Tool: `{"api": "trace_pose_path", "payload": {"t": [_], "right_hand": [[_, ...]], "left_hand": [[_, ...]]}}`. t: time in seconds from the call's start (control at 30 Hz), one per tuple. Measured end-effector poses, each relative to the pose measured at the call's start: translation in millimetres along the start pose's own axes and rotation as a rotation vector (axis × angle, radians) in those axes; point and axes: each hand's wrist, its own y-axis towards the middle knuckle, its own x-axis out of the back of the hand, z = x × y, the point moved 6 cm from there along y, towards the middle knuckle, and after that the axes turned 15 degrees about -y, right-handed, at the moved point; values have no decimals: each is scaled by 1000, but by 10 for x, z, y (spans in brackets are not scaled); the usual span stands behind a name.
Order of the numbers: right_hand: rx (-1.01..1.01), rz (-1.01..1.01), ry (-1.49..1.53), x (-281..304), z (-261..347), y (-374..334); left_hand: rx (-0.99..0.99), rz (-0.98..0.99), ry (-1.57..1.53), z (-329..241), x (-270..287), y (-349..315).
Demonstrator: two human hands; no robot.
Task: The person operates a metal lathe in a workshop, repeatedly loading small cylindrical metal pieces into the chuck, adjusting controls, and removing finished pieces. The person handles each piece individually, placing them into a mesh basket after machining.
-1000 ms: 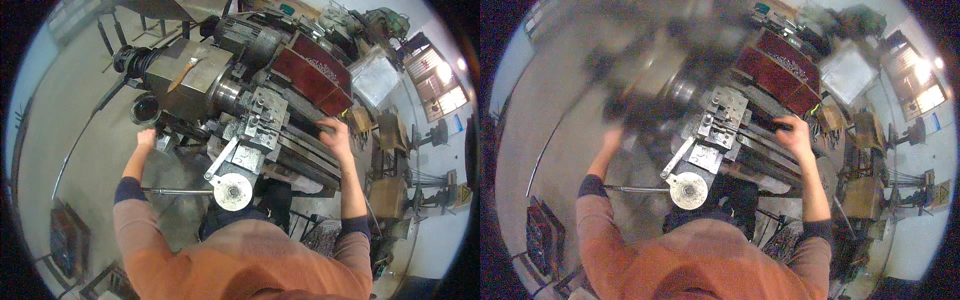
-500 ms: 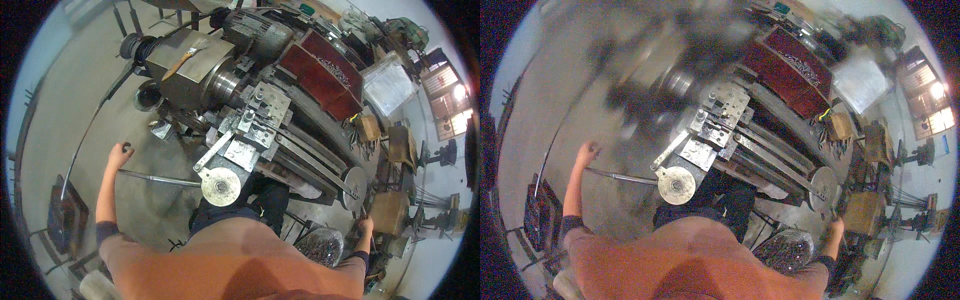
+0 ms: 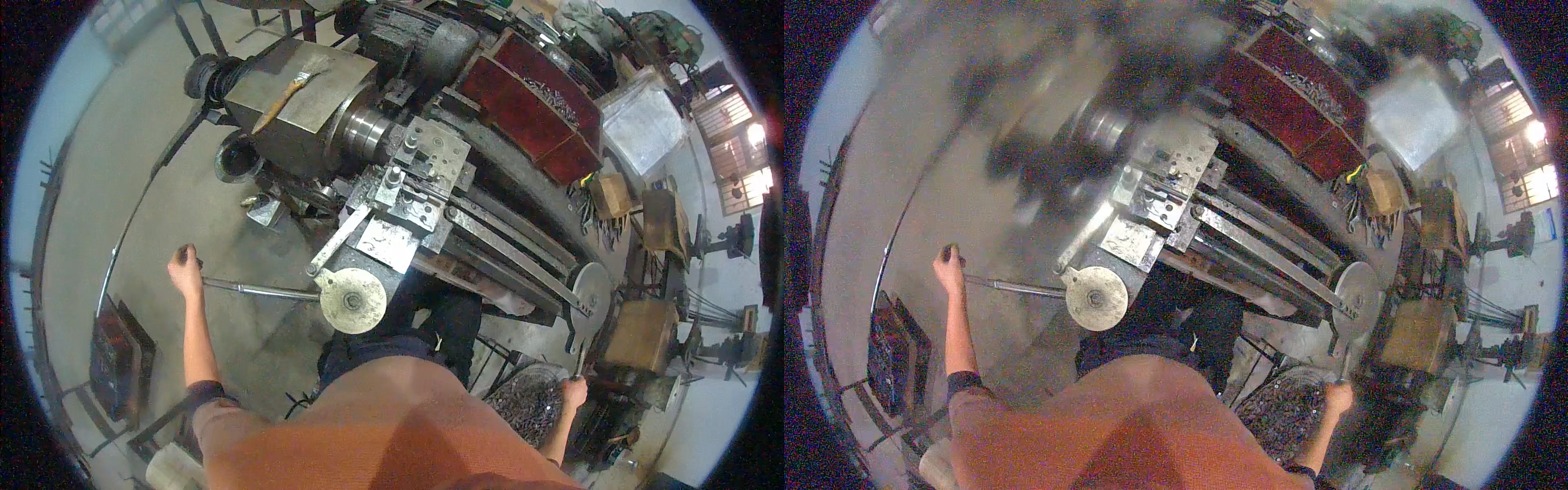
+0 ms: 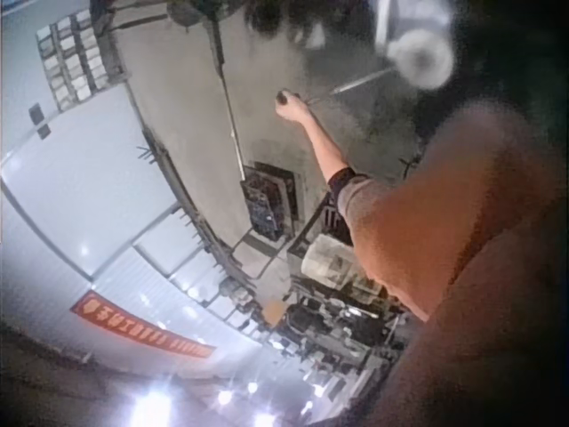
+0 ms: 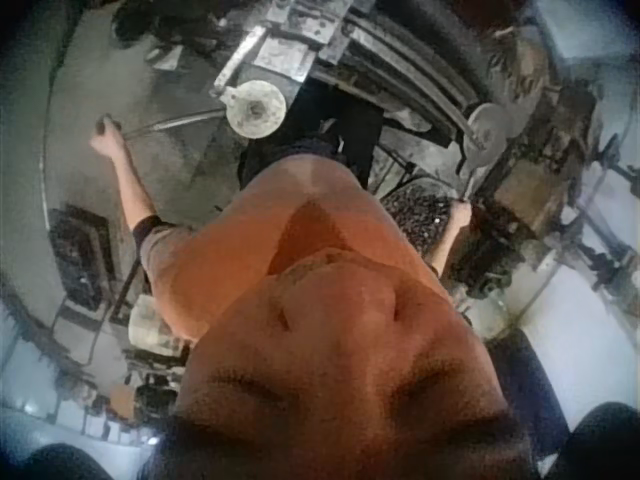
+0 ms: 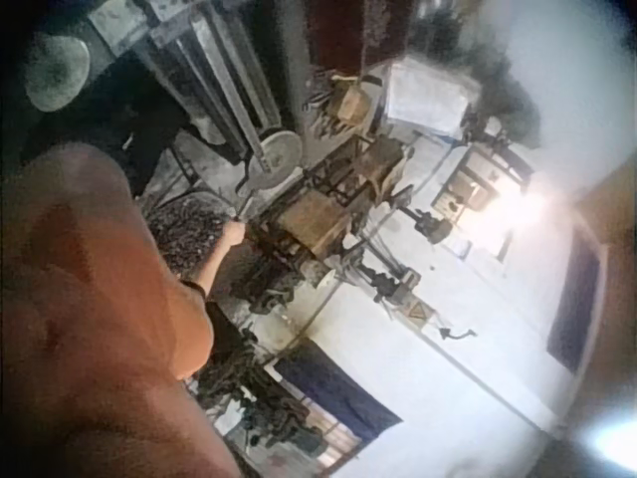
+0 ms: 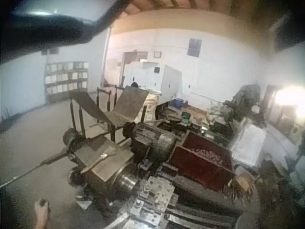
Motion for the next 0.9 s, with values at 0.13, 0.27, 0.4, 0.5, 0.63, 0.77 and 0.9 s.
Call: {"api": "trace_pose_path", "payload": {"t": [0.13,0.27,0.4,0.5,0.63,0.77,0.9], "right_hand": [[76,-77,148,-175,95,-4],[35,-40,172,-203,70,12],[-4,-133,232,-111,63,-91],[20,-206,167,-206,-35,-39],[78,-189,52,-314,-205,576],[88,-289,-1,-507,-366,1064],[132,-63,226,-758,-523,1287]], "left_hand": [[-33,7,-36,35,-44,73],[-50,16,-59,101,-50,121],[-51,-78,-148,240,58,107],[86,-273,-398,367,127,-102],[270,-272,-359,890,-67,-235],[227,-80,-281,609,-794,109],[190,157,-378,234,-1719,399]]}}
